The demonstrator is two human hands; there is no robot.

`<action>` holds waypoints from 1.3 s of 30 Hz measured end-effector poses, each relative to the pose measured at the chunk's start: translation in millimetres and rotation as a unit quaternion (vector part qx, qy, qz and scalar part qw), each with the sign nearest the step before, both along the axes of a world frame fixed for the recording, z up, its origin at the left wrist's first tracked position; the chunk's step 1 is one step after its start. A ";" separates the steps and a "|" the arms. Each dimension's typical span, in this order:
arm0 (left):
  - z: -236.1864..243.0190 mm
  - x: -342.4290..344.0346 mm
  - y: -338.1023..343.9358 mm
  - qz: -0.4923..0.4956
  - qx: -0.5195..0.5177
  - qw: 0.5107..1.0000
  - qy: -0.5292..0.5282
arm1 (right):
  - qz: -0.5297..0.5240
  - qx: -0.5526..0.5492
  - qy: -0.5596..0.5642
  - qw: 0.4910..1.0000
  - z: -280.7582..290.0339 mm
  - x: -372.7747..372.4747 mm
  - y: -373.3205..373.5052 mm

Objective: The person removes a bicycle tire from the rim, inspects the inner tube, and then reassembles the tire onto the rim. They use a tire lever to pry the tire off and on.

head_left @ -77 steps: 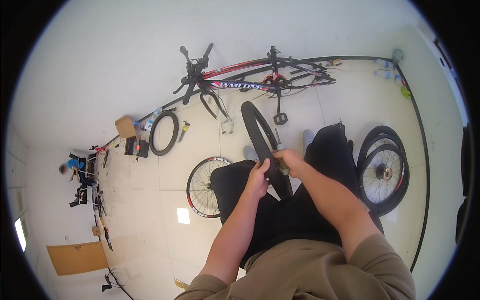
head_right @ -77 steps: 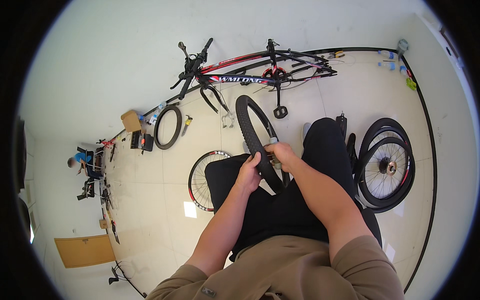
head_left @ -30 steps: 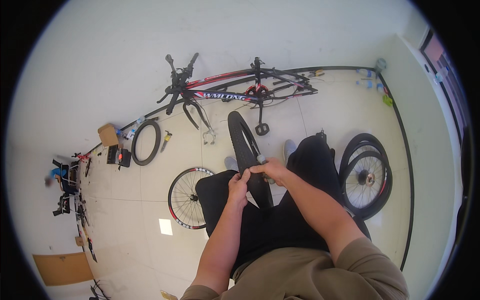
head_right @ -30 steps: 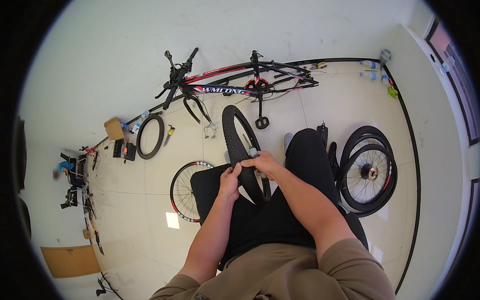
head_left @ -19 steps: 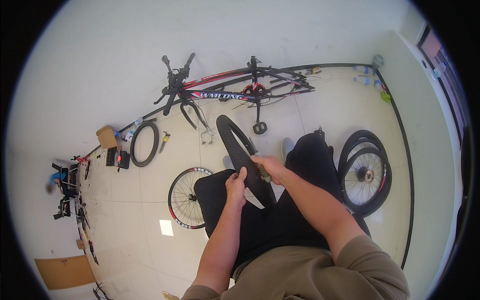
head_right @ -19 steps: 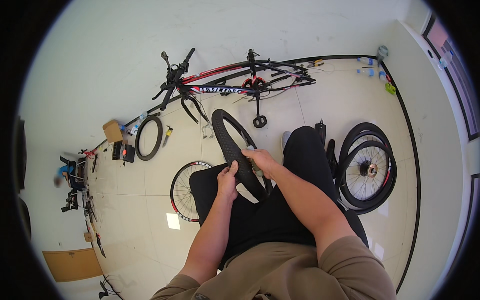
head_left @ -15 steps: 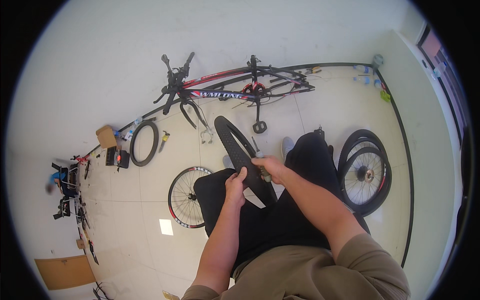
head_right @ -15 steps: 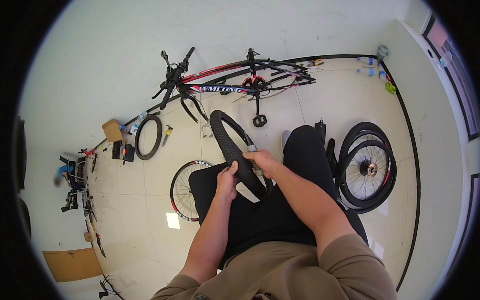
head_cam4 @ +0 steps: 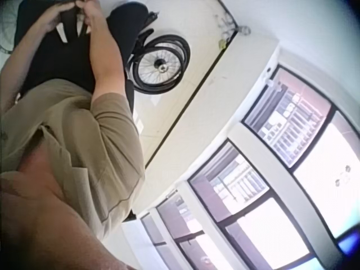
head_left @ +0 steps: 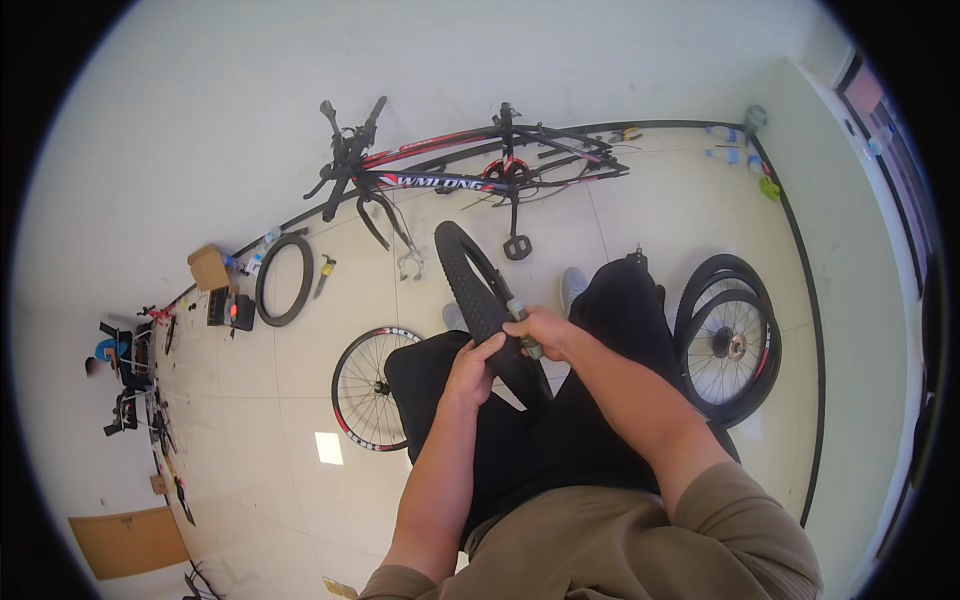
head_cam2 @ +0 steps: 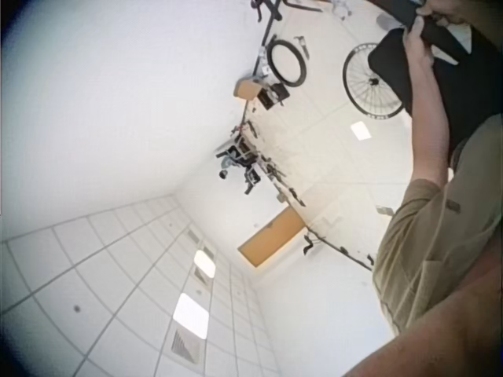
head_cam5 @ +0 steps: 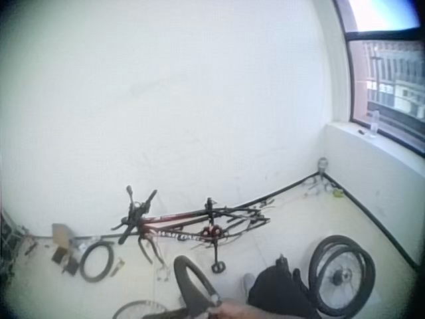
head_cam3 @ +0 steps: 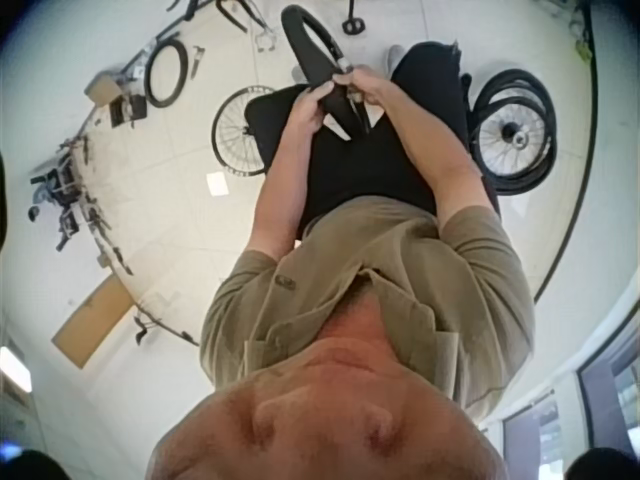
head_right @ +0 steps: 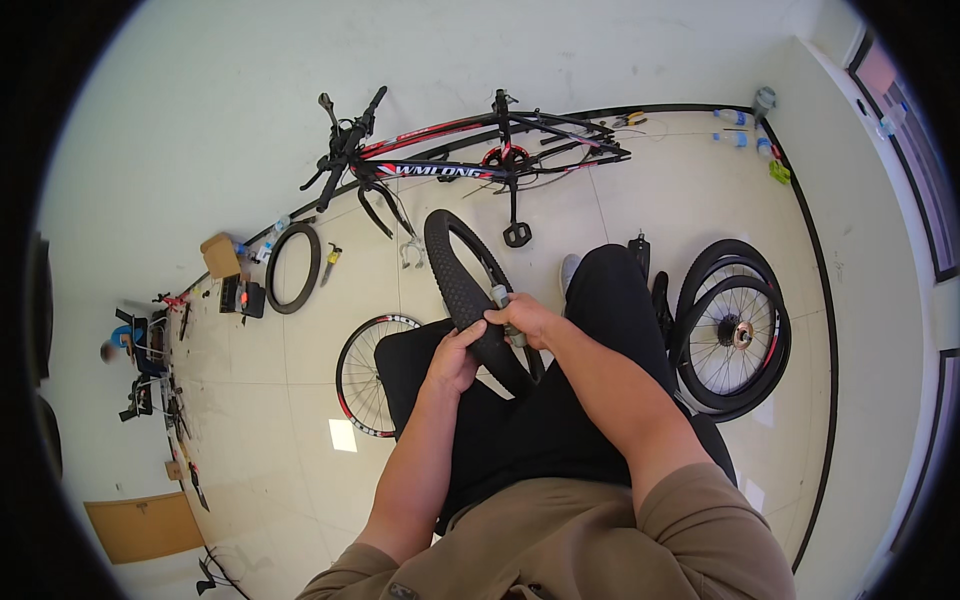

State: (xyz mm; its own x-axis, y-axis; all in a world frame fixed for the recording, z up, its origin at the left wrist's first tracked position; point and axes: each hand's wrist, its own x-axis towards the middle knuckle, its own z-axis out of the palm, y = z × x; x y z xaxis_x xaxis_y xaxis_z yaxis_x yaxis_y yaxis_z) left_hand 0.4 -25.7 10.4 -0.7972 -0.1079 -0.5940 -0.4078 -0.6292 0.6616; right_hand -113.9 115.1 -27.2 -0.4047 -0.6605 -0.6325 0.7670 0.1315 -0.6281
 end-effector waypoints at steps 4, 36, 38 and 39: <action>-7.4 1.2 -2.0 -0.004 -0.009 1.000 0.000 | -0.002 -0.003 -0.001 1.000 0.4 0.2 0.9; 0.5 1.4 10.1 0.052 -0.062 0.996 -0.039 | -0.051 0.034 -0.058 0.996 -15.0 4.9 -9.8; 1.9 1.2 10.6 0.065 -0.080 0.993 -0.056 | -0.060 0.039 -0.062 0.995 -16.9 5.8 -10.3; 2.7 1.8 9.6 0.050 -0.077 0.995 -0.050 | -0.065 0.043 -0.063 0.995 -15.8 6.3 -10.9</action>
State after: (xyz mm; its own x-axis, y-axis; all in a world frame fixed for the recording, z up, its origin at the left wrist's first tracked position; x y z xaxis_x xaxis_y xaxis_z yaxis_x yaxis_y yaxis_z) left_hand 2.2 -16.1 13.2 -0.7162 -0.2794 -0.6396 -0.4168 -0.5638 0.7130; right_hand -107.6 104.2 -43.0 -0.3981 -0.5490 -0.7350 0.8526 0.0743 -0.5173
